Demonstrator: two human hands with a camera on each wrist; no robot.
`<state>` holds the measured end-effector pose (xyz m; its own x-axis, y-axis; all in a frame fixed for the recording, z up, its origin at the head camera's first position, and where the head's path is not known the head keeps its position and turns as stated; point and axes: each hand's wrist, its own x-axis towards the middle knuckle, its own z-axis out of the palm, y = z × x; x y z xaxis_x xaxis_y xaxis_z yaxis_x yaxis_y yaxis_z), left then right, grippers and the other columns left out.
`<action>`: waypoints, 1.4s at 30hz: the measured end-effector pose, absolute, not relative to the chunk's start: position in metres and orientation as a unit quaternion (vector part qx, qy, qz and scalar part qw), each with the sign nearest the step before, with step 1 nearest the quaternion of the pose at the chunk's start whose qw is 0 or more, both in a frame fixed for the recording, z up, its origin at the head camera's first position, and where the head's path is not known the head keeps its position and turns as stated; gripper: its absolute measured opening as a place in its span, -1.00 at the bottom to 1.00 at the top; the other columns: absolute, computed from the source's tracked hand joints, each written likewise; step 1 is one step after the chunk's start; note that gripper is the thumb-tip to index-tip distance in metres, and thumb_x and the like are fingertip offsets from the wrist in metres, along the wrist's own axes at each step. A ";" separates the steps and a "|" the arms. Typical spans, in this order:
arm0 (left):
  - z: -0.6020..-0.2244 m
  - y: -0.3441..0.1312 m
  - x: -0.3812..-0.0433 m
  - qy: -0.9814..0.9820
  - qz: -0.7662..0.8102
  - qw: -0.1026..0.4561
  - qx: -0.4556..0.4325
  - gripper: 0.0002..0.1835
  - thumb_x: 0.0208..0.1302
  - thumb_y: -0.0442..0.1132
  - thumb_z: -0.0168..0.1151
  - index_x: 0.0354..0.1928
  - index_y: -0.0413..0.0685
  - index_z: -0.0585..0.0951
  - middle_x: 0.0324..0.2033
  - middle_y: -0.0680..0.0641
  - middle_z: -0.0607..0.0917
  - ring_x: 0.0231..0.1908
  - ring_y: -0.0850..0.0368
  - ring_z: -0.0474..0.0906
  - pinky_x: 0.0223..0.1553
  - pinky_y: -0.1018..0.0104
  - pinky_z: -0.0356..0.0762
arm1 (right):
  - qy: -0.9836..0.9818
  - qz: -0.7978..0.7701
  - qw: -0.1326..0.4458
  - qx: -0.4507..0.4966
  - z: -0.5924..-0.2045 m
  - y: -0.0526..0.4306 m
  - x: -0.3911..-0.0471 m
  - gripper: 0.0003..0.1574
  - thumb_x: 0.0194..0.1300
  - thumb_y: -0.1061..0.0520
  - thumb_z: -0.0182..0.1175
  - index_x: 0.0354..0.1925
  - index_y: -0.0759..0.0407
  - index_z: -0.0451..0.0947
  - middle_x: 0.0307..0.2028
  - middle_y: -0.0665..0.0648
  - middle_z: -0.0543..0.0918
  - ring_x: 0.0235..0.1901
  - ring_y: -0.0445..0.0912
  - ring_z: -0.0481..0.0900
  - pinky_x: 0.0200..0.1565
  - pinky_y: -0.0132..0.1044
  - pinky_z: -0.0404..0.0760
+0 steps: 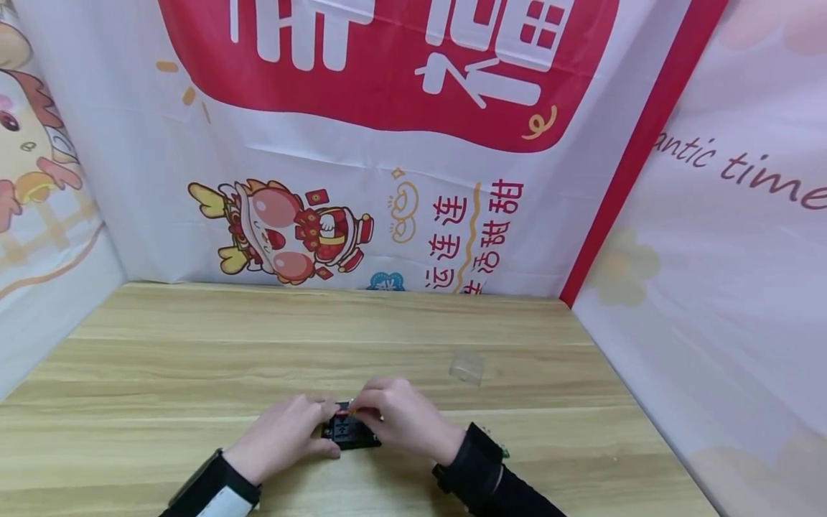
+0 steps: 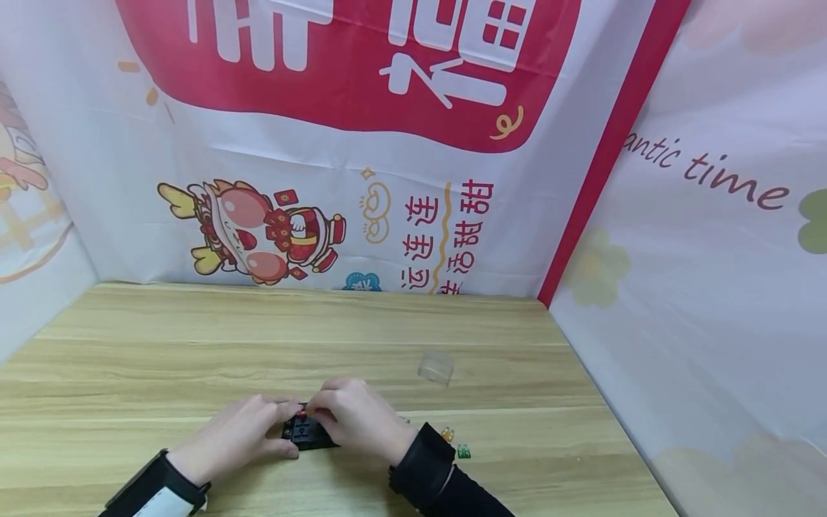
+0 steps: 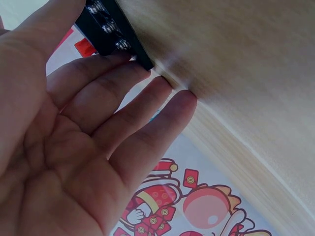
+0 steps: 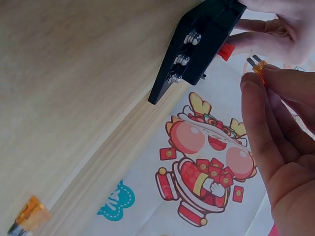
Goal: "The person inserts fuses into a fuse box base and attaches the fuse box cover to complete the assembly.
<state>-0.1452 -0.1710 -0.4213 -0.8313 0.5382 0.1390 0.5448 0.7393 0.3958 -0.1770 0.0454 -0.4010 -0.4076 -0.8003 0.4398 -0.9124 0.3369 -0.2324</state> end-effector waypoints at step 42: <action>-0.423 -0.173 -0.146 -0.924 -0.212 0.037 -0.315 -0.70 0.00 0.07 0.40 -0.26 0.19 0.56 -0.40 0.25 0.54 -0.47 0.36 0.38 -0.47 0.41 0.30 | -0.827 0.132 0.119 0.534 -0.411 0.026 -0.178 -0.89 0.18 0.18 0.31 -0.29 -0.02 0.70 -0.37 -0.18 0.56 -0.35 -0.46 0.47 -0.29 -0.64 0.34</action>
